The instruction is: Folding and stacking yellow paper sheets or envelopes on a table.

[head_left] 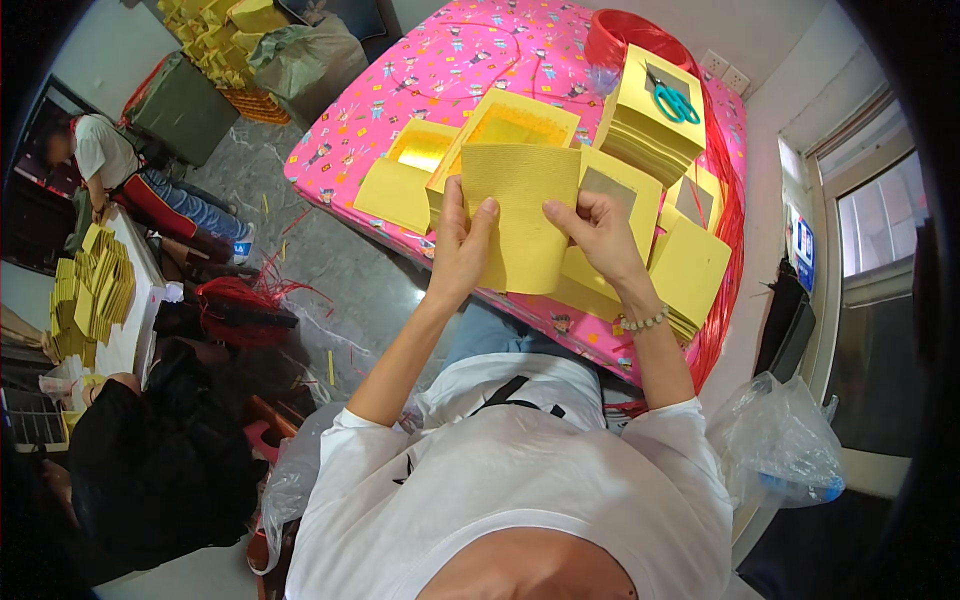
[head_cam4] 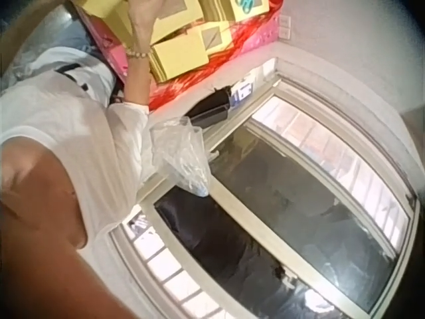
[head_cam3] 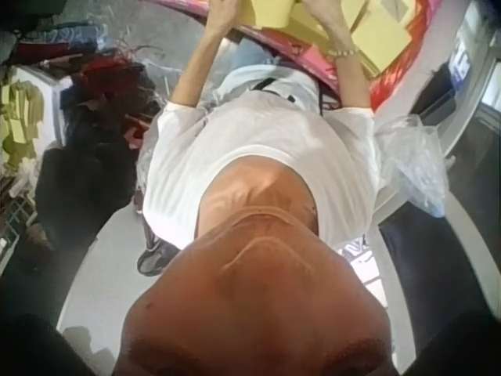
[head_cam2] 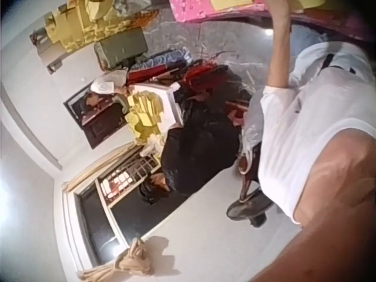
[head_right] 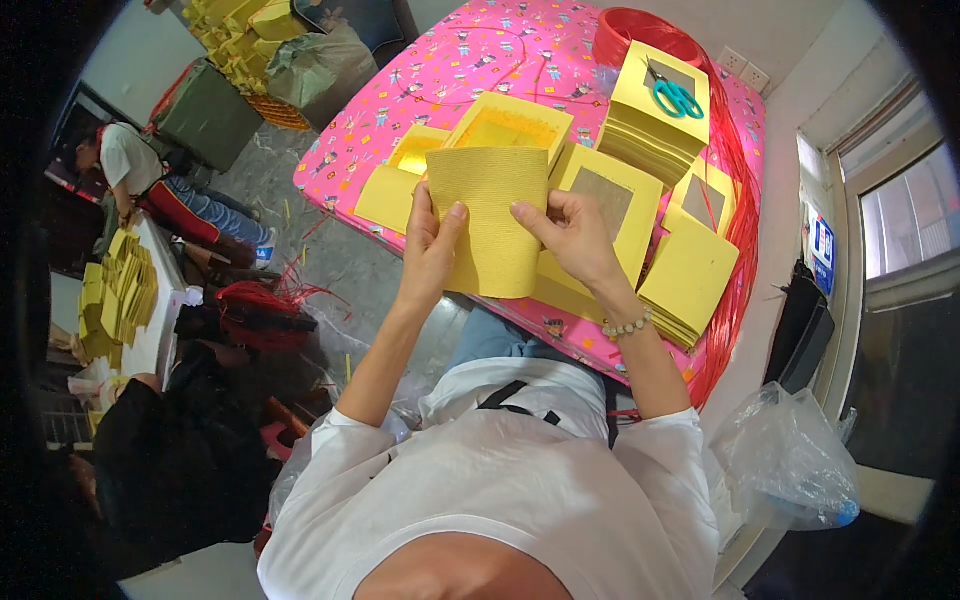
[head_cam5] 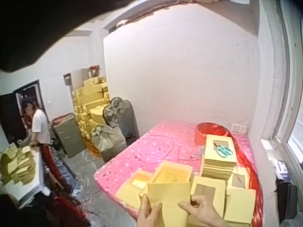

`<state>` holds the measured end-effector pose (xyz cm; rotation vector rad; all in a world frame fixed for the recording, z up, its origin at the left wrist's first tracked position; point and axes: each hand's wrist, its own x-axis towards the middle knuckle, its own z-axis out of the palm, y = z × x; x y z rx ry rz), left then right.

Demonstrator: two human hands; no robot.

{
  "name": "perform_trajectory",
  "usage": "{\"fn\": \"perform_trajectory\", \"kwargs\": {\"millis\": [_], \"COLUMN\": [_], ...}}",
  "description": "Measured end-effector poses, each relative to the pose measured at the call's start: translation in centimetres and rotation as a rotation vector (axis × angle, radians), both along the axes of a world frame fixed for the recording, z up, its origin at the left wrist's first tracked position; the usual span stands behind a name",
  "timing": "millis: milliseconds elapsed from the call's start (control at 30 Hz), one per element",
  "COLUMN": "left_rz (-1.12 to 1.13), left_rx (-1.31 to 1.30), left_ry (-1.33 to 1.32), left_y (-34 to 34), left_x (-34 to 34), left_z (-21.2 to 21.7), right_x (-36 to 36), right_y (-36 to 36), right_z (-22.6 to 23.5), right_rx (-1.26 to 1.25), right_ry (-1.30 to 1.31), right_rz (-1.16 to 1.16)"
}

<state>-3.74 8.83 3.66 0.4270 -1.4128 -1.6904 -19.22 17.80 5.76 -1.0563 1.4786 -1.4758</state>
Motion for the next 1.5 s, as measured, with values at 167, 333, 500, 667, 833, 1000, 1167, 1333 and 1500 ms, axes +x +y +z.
{"fn": "perform_trajectory", "kwargs": {"millis": [167,333,500,667,833,1000,1167,1333,1500], "left_rz": [0.015,0.032,0.123,0.182,0.325,0.297,0.152,0.157,0.060], "left_rx": [0.035,0.023,-0.022,-0.020,0.007,0.012,0.044,0.048,-0.015], "left_ry": [-0.014,-0.014,-0.025,-0.034,0.038,0.008,-0.038,-0.023,-0.108], "left_y": [-0.3,-1.0,-1.0,-1.2,-1.1,-0.9,1.0,1.0,-1.3], "left_x": [0.5,1.0,1.4,1.7,2.0,2.7,2.7,2.5,2.8], "left_z": [-0.5,-0.5,-0.4,-0.7,-0.3,-1.0,-2.7,-2.3,-1.4], "right_x": [0.1,1.0,1.7,2.3,2.4,2.4,1.2,2.2,2.7], "right_y": [0.0,0.2,0.3,0.1,0.4,0.3,-1.1,-1.3,-0.8], "right_z": [-1.0,-1.0,-0.9,-2.2,-3.0,-2.4,-1.5,-2.0,-2.1], "right_rx": [0.062,0.124,0.159,0.058,0.151,0.110,0.023,-0.026,0.009], "right_ry": [0.032,-0.002,0.019,-0.044,-0.122,0.017,-0.130,-0.003,-0.122], "right_rz": [0.032,0.087,0.115,0.142,0.168,0.149,0.038,0.019,0.013]}}
